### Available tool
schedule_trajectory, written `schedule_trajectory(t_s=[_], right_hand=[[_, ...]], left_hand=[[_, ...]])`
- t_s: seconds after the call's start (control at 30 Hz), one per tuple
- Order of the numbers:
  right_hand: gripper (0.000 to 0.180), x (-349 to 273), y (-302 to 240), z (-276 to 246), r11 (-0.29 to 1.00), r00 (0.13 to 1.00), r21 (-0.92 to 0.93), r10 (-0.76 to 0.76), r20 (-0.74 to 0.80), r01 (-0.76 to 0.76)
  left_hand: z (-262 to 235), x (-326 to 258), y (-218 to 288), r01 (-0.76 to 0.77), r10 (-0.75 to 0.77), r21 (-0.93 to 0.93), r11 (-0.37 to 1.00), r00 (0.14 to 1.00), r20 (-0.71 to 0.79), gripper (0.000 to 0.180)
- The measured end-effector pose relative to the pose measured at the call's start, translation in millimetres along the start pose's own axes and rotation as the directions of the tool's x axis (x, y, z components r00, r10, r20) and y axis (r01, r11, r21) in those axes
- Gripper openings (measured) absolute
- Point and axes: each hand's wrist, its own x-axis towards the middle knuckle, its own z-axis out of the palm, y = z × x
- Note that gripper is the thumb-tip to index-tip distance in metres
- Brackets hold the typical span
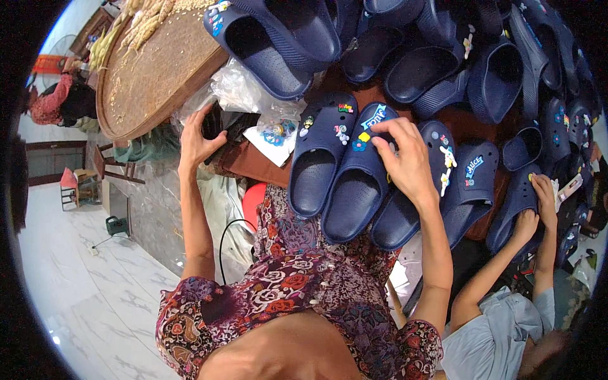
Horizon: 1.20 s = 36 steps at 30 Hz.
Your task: Attaching decorative charms to rubber clogs.
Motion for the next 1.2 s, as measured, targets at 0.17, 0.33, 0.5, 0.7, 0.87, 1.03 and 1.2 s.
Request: schedule_trajectory(t_s=[0.17, 0.33, 0.5, 0.7, 0.87, 1.03, 1.2], right_hand=[[0.019, 23.5, -8.5, 15.2, 0.991, 0.991, -0.02, -0.131, 0.032, 0.132], [0.017, 44.4, -15.2, 36.9, 0.979, 0.976, -0.02, -0.202, 0.081, 0.204], [0.021, 49.6, -43.8, 60.1, 0.92, 0.898, 0.019, -0.387, 0.211, 0.392], [0.033, 45.9, -57.1, 95.6, 0.851, 0.781, -0.031, -0.465, 0.416, 0.524], [0.031, 47.7, -58.7, 103.1, 0.826, 0.766, -0.141, -0.424, 0.484, 0.546], [0.029, 49.2, -64.7, 97.6, 0.838, 0.762, -0.17, -0.363, 0.536, 0.519], [0.022, 55.3, -52.6, 84.2, 0.893, 0.813, -0.012, -0.404, 0.419, 0.45]], left_hand=[[0.5, 0.7, 3.2, 0.007, -0.006, 0.013, 1.0, 1.0, -0.019, 0.076], [-4.8, -3.1, 2.4, -0.015, 0.014, -0.017, 1.0, 1.0, -0.017, 0.079], [-3.5, -4.6, -1.8, -0.049, 0.049, -0.021, 0.999, 0.999, 0.002, 0.081], [-5.1, -9.0, 6.2, -0.027, 0.026, -0.043, 0.999, 0.999, -0.031, 0.077], [-4.9, -18.1, 11.1, 0.004, -0.009, -0.048, 0.999, 0.995, -0.099, 0.077], [1.6, -22.6, 14.6, 0.043, -0.05, -0.05, 0.998, 0.99, -0.129, 0.077], [6.7, -23.3, 16.6, 0.079, -0.085, -0.044, 0.996, 0.986, -0.145, 0.079]])
